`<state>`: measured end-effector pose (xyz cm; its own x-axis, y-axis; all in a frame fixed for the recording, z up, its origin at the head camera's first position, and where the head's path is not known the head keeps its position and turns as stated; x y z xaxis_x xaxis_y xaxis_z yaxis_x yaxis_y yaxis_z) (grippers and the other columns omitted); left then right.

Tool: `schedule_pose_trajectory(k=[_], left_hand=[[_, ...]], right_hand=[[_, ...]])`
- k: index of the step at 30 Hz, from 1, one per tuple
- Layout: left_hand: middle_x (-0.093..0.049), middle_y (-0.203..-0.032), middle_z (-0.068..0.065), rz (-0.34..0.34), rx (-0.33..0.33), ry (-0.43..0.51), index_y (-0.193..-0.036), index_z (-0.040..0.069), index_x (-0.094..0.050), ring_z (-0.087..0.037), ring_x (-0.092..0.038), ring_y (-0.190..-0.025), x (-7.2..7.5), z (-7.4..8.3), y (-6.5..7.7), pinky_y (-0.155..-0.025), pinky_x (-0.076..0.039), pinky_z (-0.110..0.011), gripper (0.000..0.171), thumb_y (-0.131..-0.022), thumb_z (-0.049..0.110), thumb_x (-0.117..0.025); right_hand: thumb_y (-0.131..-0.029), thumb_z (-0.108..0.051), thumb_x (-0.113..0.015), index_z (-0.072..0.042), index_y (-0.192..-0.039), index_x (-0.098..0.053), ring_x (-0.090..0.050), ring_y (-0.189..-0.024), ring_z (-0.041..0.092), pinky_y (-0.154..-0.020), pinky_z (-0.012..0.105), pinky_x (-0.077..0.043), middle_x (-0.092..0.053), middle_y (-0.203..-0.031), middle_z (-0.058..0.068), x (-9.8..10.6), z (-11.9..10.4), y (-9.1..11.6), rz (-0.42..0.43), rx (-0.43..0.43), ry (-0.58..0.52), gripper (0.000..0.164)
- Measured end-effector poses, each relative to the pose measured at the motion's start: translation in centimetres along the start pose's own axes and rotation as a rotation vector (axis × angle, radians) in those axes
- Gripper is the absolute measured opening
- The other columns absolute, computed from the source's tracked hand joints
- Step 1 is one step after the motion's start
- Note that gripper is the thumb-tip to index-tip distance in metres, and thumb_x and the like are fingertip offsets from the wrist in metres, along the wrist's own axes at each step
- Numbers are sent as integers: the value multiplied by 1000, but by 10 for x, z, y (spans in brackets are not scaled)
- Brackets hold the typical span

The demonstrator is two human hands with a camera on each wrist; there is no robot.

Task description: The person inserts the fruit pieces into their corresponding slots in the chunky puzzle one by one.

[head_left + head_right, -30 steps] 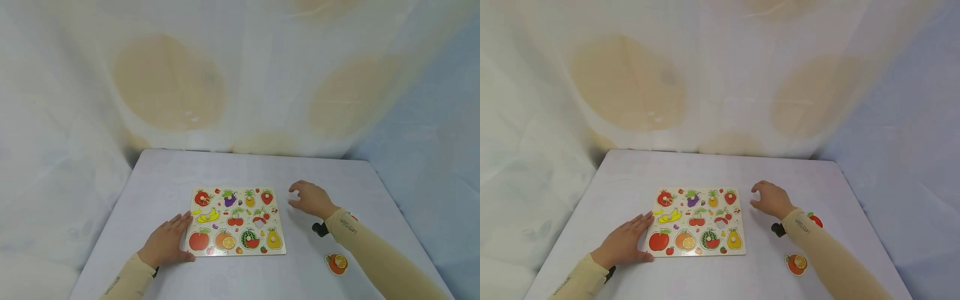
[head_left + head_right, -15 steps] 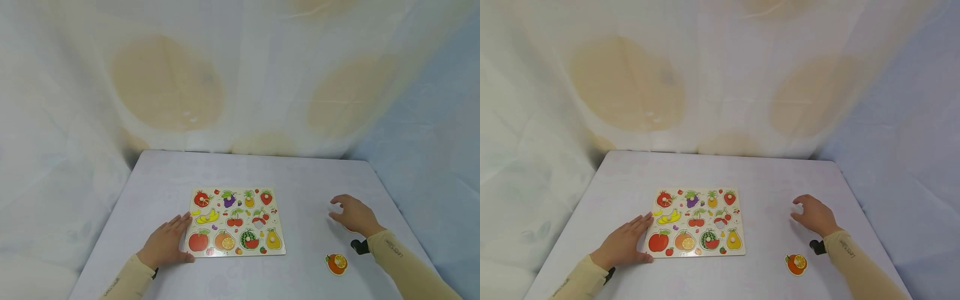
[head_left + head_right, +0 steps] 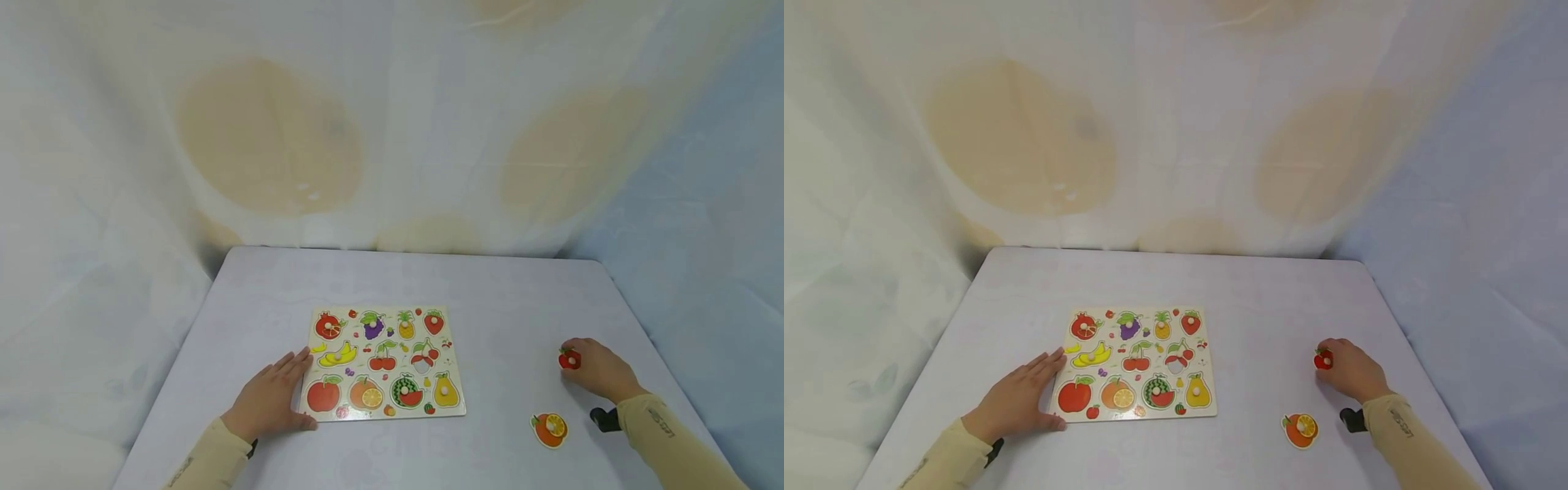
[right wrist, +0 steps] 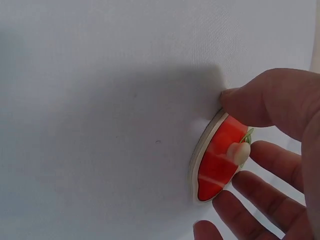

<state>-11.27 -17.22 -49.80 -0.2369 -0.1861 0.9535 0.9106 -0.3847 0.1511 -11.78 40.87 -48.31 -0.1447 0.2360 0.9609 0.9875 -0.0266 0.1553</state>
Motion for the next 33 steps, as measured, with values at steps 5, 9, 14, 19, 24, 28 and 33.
schedule_pose_trajectory(k=[5,9,14,19,24,28,33], left_hand=[[-37,-157,-7,-3,2,2,-150,5,-44,-35,-34,-142,-1,0,0,-109,-34,-61,115,-59,59,-90],[-38,-157,-7,3,-7,-1,-149,5,-45,-35,-35,-142,-2,0,0,-108,-35,-61,115,-59,59,-89],[-38,-157,-7,2,-5,6,-150,5,-44,-35,-34,-142,-2,0,0,-109,-34,-61,115,-59,59,-90],[-38,-157,-8,-1,2,8,-149,5,-45,-35,-34,-142,0,1,1,-109,-34,-61,114,-59,58,-90],[-37,-157,-8,-5,-3,8,-150,5,-44,-35,-34,-142,3,1,1,-109,-33,-61,114,-60,58,-90],[-37,-157,-7,-5,-6,2,-150,5,-44,-35,-34,-143,3,1,1,-109,-34,-61,114,-60,58,-89],[-37,-158,-8,-15,-5,-1,-150,5,-44,-35,-34,-143,3,1,2,-109,-34,-61,114,-61,58,-89]], right_hand=[[-80,-21,-81,2,-119,-64,-60,-94,41,-79,59,-53,-61,-114,28,0,5,1,-6,-26,-15,48],[-79,-23,-82,1,-115,-67,-61,-92,39,-77,57,-54,-61,-114,28,-1,9,1,13,-30,-13,46],[-79,-28,-82,4,-111,-65,-61,-88,38,-74,56,-54,-60,-112,30,-1,11,0,35,-55,3,49],[-80,-31,-82,7,-114,-62,-62,-89,38,-76,56,-55,-60,-113,30,-1,11,0,39,-47,9,54],[-78,-27,-83,5,-115,-63,-60,-93,39,-79,58,-53,-60,-115,29,0,12,0,2,-40,8,53],[-77,-24,-84,4,-113,-63,-60,-93,38,-80,58,-53,-61,-111,26,0,13,-1,-18,-39,5,51],[-76,-23,-84,3,-111,-63,-60,-91,36,-79,58,-54,-62,-109,24,-2,13,-1,4,-21,22,48]])
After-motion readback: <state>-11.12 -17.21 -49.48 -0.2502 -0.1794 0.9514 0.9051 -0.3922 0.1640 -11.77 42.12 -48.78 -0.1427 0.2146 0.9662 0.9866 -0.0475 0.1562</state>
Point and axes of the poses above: each hand's wrist, its own y-axis away from the middle knuckle, its own x-axis out of the back of the hand, z = x × y, the point moved 6 cm from there along -y, towards the middle knuckle
